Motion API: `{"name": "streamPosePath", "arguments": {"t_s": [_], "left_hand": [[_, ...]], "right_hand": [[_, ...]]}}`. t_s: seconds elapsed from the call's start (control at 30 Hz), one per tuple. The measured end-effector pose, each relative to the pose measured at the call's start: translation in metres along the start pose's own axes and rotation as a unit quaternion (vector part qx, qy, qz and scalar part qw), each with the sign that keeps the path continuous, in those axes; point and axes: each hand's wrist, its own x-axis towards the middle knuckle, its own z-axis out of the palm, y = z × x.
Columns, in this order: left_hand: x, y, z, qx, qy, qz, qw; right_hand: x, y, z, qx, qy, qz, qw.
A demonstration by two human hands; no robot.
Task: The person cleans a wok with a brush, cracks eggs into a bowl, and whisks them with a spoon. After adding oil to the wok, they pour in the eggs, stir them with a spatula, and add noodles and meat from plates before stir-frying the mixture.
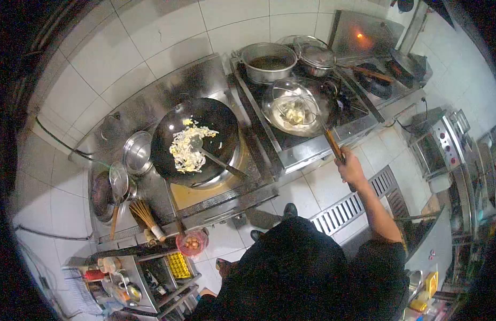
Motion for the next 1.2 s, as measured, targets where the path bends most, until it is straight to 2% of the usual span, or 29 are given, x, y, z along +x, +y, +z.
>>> {"name": "streamPosePath", "arguments": {"t_s": [0.03,0.07,0.13,0.2,0.23,0.3,0.33,0.37,0.4,0.43,0.47,0.53,0.57,0.6,0.63,0.67,0.7,0.73,0.77,0.83,0.9,0.97,1.0,1.03,1.1,1.17,1.2], "left_hand": [[0.0,0.0,-0.002,-0.038,0.001,0.0,0.999],[0.003,-0.001,-0.003,-0.055,0.0,-0.002,0.999],[0.01,-0.004,-0.006,-0.056,0.0,0.001,0.998],[0.025,-0.008,-0.013,0.152,-0.003,0.098,0.983],[0.032,-0.01,-0.018,0.254,-0.004,0.144,0.956],[0.044,-0.009,-0.027,0.449,-0.006,0.228,0.864],[0.05,0.009,-0.016,0.346,-0.065,0.091,0.931],[0.054,0.01,-0.008,0.348,-0.064,0.089,0.931],[0.055,0.01,-0.002,0.19,-0.054,0.024,0.98],[0.059,0.007,-0.005,0.027,-0.04,-0.042,0.998],[0.062,0.013,-0.001,0.442,-0.11,0.174,0.873],[0.062,-0.003,0.009,0.134,-0.106,0.037,0.985],[0.051,0.0,0.026,-0.022,-0.075,-0.02,0.997],[0.061,-0.002,0.022,0.336,-0.087,0.166,0.923],[0.064,-0.004,0.035,0.478,-0.018,0.072,0.875],[0.058,0.005,0.062,0.641,0.02,-0.045,0.766],[0.05,0.018,0.094,0.75,0.015,-0.161,0.641],[0.065,-0.006,0.062,0.787,-0.006,0.006,0.617],[0.064,-0.011,0.072,0.785,-0.001,0.002,0.619],[0.053,-0.019,0.086,0.728,-0.037,-0.071,0.681],[0.036,-0.032,0.102,0.688,-0.004,-0.098,0.719],[0.02,-0.044,0.12,0.652,0.033,-0.112,0.75],[0.011,-0.05,0.128,0.633,0.052,-0.118,0.763],[0.004,-0.057,0.135,0.612,0.073,-0.122,0.778],[-0.012,-0.067,0.151,0.569,0.121,-0.128,0.803],[-0.029,-0.077,0.157,0.528,0.173,-0.134,0.821],[-0.036,-0.081,0.159,0.502,0.203,-0.136,0.83]], "right_hand": [[-0.006,0.004,0.003,-0.134,0.075,-0.12,0.981],[-0.018,-0.004,0.006,-0.169,0.123,-0.162,0.964],[-0.037,-0.014,0.005,-0.172,0.118,-0.139,0.968],[-0.053,-0.024,0.005,-0.171,0.124,-0.113,0.971],[-0.06,-0.025,0.005,-0.172,0.123,-0.111,0.971],[-0.072,-0.027,0.004,-0.125,0.095,-0.074,0.985],[-0.077,-0.033,-0.001,-0.109,0.08,-0.059,0.989],[-0.074,-0.032,-0.002,-0.108,0.079,-0.057,0.989],[-0.071,-0.03,-0.004,-0.115,0.08,-0.051,0.989],[-0.068,-0.027,-0.006,-0.122,0.08,-0.044,0.988],[-0.057,-0.018,-0.007,-0.119,0.081,-0.042,0.989],[-0.032,-0.001,-0.013,-0.124,0.077,-0.059,0.988],[-0.018,0.009,-0.017,-0.13,0.074,-0.079,0.986],[-0.003,0.021,-0.022,-0.134,0.067,-0.089,0.985],[0.006,0.022,-0.028,-0.134,0.065,-0.09,0.985],[0.013,0.02,-0.033,-0.13,0.075,-0.084,0.985],[0.022,0.02,-0.039,-0.127,0.085,-0.079,0.985],[0.032,0.026,-0.043,-0.112,0.095,-0.083,0.986],[0.041,0.026,-0.051,-0.11,0.088,-0.086,0.986],[0.052,0.024,-0.071,-0.052,0.051,-0.098,0.993],[0.068,0.032,-0.096,-0.027,0.005,-0.09,0.996],[0.087,0.027,-0.126,0.138,-0.129,0.073,0.979],[0.101,0.039,-0.139,0.189,-0.138,0.077,0.969],[0.108,0.007,-0.165,0.213,-0.132,0.161,0.955],[0.144,0.003,-0.205,0.274,-0.105,0.182,0.938],[0.202,0.014,-0.238,0.225,-0.087,0.142,0.96],[0.226,0.0,-0.253,0.134,-0.1,0.104,0.98]]}}
